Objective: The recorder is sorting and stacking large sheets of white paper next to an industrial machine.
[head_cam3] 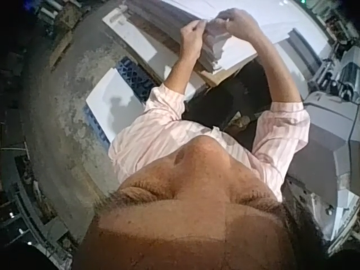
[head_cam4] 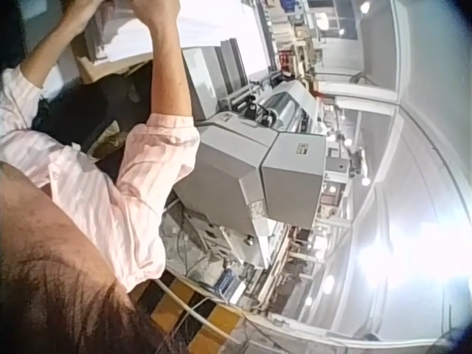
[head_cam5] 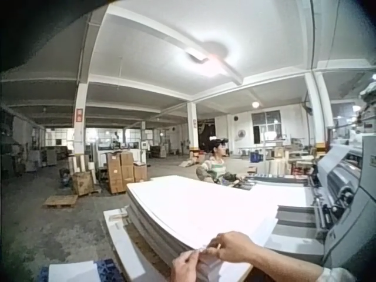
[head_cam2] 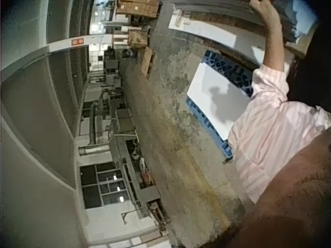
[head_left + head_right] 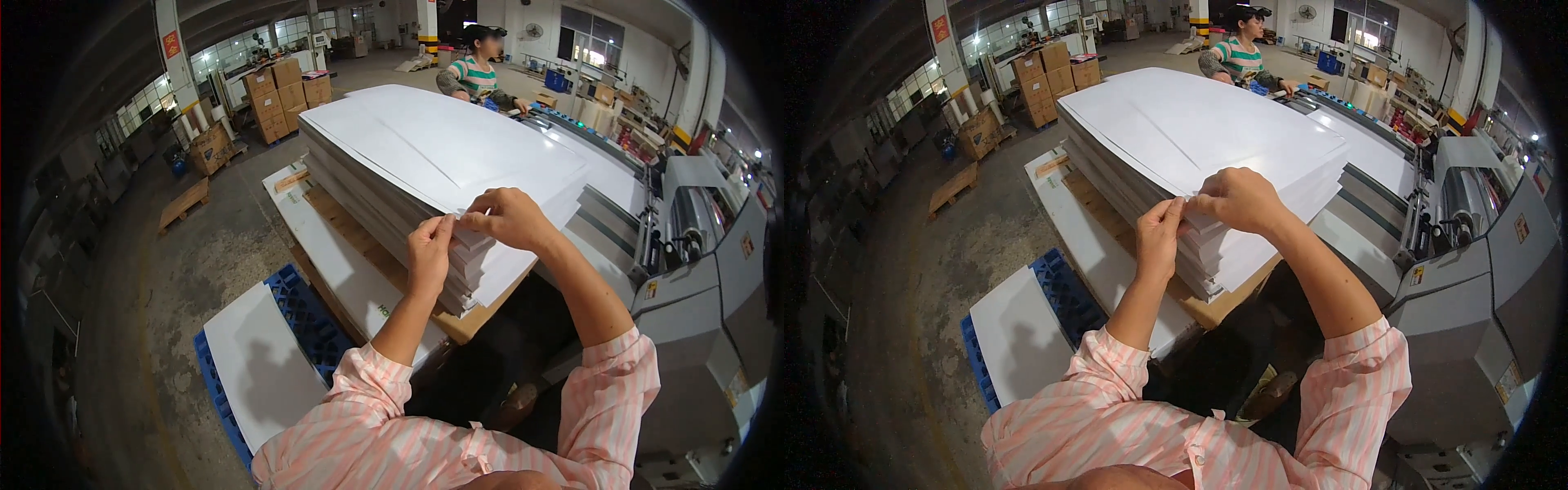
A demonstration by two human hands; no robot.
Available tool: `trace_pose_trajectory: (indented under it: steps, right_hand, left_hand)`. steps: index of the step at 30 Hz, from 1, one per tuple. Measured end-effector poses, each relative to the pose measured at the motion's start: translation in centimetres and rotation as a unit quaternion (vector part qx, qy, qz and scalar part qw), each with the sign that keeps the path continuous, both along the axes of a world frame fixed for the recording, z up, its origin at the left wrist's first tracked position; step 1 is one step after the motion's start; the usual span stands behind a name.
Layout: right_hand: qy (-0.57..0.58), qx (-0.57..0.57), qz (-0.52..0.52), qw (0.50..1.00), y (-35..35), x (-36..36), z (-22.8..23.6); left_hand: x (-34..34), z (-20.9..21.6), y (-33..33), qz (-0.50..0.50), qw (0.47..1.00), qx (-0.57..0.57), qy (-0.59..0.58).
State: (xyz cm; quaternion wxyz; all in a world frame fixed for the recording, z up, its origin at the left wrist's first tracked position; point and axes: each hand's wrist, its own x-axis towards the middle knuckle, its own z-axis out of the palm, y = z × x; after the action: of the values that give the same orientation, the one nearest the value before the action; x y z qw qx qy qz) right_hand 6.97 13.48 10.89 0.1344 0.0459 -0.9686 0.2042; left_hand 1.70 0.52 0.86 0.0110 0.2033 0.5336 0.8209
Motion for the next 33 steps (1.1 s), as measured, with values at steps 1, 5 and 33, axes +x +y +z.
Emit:
trace_pose_trajectory:
  steps: [1, 5, 33]
  right_hand:
    - [0.0, 0.0, 0.001, 1.0, 0.1, -0.2, 0.2]
    - [0.055, 0.058, -0.07, 0.994, -1.1, -0.6, 0.1]
    - [0.205, -0.042, 0.156, 0.965, 0.1, 0.8, -3.2]
  left_hand:
    - [-0.1, 0.0, 0.1, 0.001, 1.0, 0.0, 0.0]
    - [-0.9, -0.6, -0.8, 0.005, 1.0, -0.003, 0.011]
    - [0.2, -0.7, -0.6, 0.018, 0.997, -0.033, 0.071]
